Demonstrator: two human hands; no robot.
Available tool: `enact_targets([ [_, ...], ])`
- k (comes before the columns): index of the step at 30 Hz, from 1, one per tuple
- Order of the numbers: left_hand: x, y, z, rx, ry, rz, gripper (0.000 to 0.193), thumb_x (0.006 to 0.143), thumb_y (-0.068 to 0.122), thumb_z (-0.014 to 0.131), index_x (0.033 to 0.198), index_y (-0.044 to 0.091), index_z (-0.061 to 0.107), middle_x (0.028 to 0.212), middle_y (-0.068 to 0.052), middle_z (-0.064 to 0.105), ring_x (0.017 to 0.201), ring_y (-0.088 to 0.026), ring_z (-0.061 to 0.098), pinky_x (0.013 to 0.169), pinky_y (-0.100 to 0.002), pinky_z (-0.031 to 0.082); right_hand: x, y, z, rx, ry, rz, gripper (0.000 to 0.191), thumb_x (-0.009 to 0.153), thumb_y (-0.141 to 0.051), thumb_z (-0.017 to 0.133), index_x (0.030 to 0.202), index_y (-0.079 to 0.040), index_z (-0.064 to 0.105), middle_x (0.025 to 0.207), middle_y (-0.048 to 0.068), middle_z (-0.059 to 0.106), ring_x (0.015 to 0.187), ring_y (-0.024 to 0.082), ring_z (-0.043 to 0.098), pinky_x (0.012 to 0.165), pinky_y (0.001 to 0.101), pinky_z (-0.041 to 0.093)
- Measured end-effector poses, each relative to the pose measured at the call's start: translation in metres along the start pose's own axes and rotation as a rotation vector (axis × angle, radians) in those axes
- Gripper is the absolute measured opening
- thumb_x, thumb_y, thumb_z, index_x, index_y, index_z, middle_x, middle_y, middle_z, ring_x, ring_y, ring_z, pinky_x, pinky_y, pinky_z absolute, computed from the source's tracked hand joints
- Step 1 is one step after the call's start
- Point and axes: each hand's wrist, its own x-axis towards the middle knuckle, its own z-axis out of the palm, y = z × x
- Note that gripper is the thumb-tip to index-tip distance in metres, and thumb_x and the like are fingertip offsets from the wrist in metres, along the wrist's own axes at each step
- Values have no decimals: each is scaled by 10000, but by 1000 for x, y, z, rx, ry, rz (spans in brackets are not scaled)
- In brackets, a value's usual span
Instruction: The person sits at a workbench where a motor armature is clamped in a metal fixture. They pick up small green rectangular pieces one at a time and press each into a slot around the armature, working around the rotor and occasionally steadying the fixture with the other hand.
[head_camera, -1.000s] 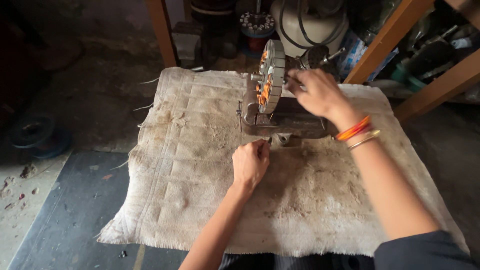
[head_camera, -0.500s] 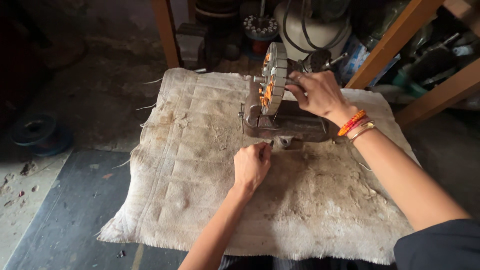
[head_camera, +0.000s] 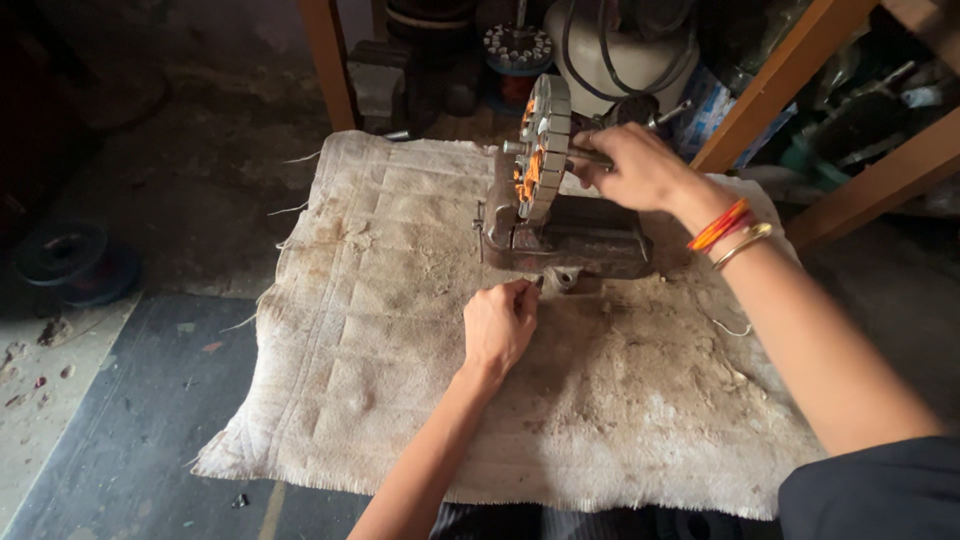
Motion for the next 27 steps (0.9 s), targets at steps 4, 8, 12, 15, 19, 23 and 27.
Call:
enact_targets([
  [4, 0, 1, -1, -3, -3, 25, 191, 907, 220, 664, 859, 69, 771, 667, -200, 672, 618, -392, 671, 583, -475, 535, 6, -5, -10, 226, -237, 225, 303, 998, -265, 573, 875, -32, 723, 775, 55, 731, 699, 171, 663, 697, 374, 541],
  [8, 0, 2, -1, 12, 22, 28, 184, 898, 210, 662, 858, 74, 779, 669, -209, 668, 623, -399, 671, 598, -478, 541, 8, -9, -13, 124, -250, 192, 346, 1018, -251, 591, 832, 22, 695, 736, 80, 687, 686, 178, 621, 712, 346, 524],
  [12, 0, 2, -2, 5, -19, 4, 195, 905, 216, 657, 849, 65, 767, 661, -201, 674, 621, -398, 672, 597, -477, 540, 9, -8, -13, 127, -265, 130, 273, 996, -259, 560, 890, -40, 683, 732, 16, 612, 662, 98, 558, 621, 269, 459],
  [15, 1, 2, -2, -2, 7, 25, 191, 897, 213, 660, 845, 64, 767, 663, -202, 672, 622, -397, 672, 592, -475, 543, 2, -5, -3, 16, -188, 169, 335, 1037, -270, 538, 840, -29, 663, 600, 75, 462, 509, 156, 392, 492, 321, 339],
  [19, 0, 1, -1, -1, 16, 30, 193, 902, 210, 660, 831, 64, 765, 680, -199, 677, 631, -392, 677, 595, -468, 547, -9, -2, 15, -108, 43, -10, 175, 985, -109, 564, 864, -42, 672, 517, 43, 510, 389, 143, 403, 404, 326, 321],
  [23, 0, 2, -1, 4, 9, 15, 187, 900, 212, 667, 843, 67, 771, 669, -192, 681, 616, -380, 680, 592, -462, 546, -16, 4, 26, -174, 199, -135, 206, 1004, -89, 590, 814, -36, 653, 528, 41, 534, 376, 146, 416, 376, 317, 332],
  [27, 1, 6, -5, -80, 7, 68, 198, 874, 266, 693, 884, 86, 775, 644, -107, 706, 537, -273, 702, 536, -391, 555, -20, 10, 27, -221, 249, -219, 108, 961, -82, 631, 890, -21, 683, 572, 75, 603, 402, 149, 489, 394, 315, 369],
])
